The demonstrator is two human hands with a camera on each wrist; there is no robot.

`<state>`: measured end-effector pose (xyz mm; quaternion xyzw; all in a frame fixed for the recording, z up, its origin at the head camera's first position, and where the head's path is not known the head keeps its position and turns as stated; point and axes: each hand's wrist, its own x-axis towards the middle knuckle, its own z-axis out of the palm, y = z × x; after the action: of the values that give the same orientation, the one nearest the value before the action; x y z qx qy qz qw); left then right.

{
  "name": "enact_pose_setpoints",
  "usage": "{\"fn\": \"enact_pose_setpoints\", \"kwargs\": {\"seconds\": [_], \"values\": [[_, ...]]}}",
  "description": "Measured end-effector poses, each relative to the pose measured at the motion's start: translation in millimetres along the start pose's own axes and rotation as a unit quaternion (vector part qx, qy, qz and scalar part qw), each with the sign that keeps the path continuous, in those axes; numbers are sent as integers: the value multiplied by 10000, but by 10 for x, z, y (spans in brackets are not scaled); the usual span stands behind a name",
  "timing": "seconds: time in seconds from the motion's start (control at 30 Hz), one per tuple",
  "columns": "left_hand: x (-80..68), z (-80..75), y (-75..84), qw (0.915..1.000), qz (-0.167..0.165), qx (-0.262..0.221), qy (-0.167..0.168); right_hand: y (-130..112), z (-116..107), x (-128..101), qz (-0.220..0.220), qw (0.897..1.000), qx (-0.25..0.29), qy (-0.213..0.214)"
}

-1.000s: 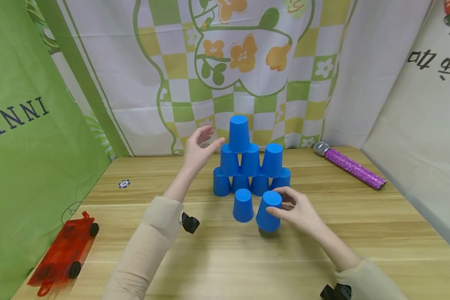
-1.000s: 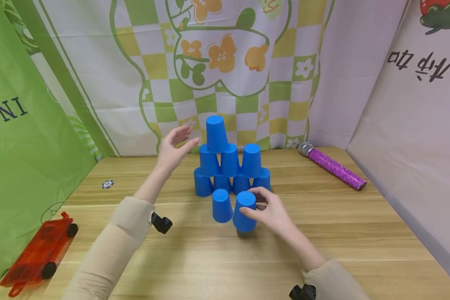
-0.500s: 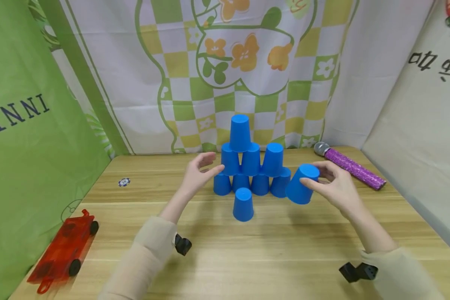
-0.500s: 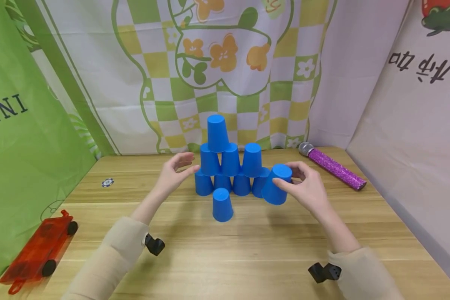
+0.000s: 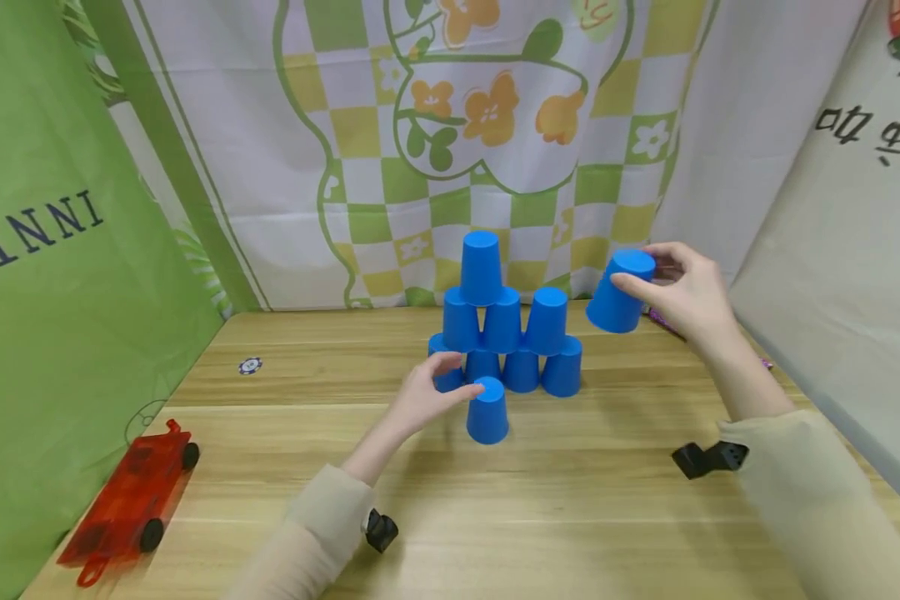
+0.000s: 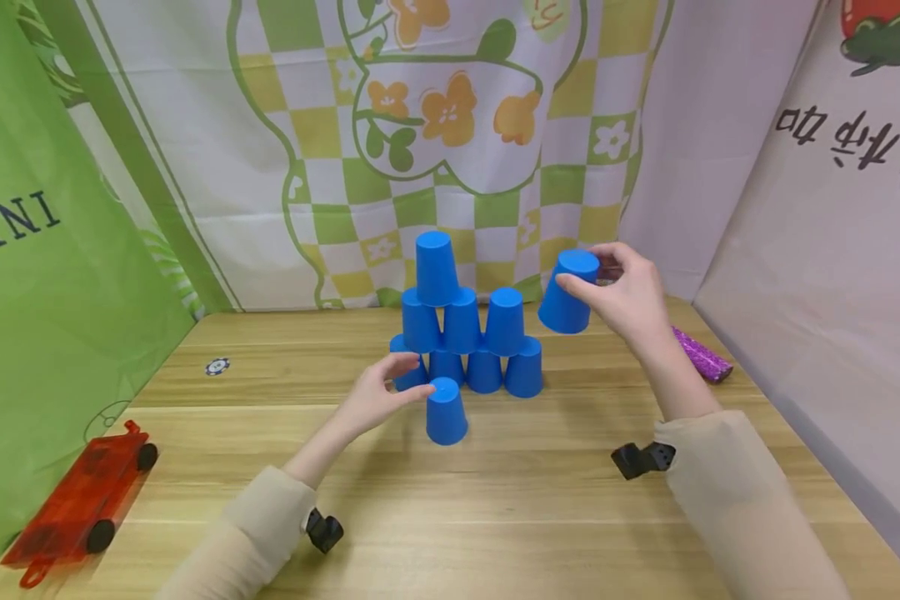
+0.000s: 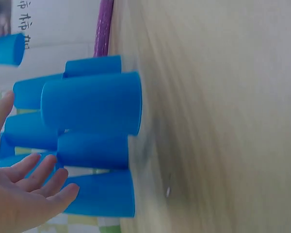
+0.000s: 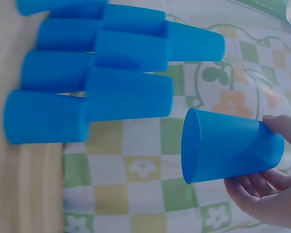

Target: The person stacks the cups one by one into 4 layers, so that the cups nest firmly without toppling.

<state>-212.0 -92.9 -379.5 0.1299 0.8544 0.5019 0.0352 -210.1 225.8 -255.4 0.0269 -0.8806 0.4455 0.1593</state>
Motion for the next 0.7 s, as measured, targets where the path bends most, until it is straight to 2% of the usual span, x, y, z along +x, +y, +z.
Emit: {"fn": "enact_pose_setpoints", "kwargs": {"seconds": [0.2,0.33,0.7], "values": [[-37,135,3,9994,86,-112,-305,-313,113,269,-187,9995,175,207],[-46,196,1,9986,190,-99,-479,-461,248,362,-418,9985,263,252],[-2,303,-16,9990,212,-74,-382,-550,641,531,-366,9988,307,47]]}}
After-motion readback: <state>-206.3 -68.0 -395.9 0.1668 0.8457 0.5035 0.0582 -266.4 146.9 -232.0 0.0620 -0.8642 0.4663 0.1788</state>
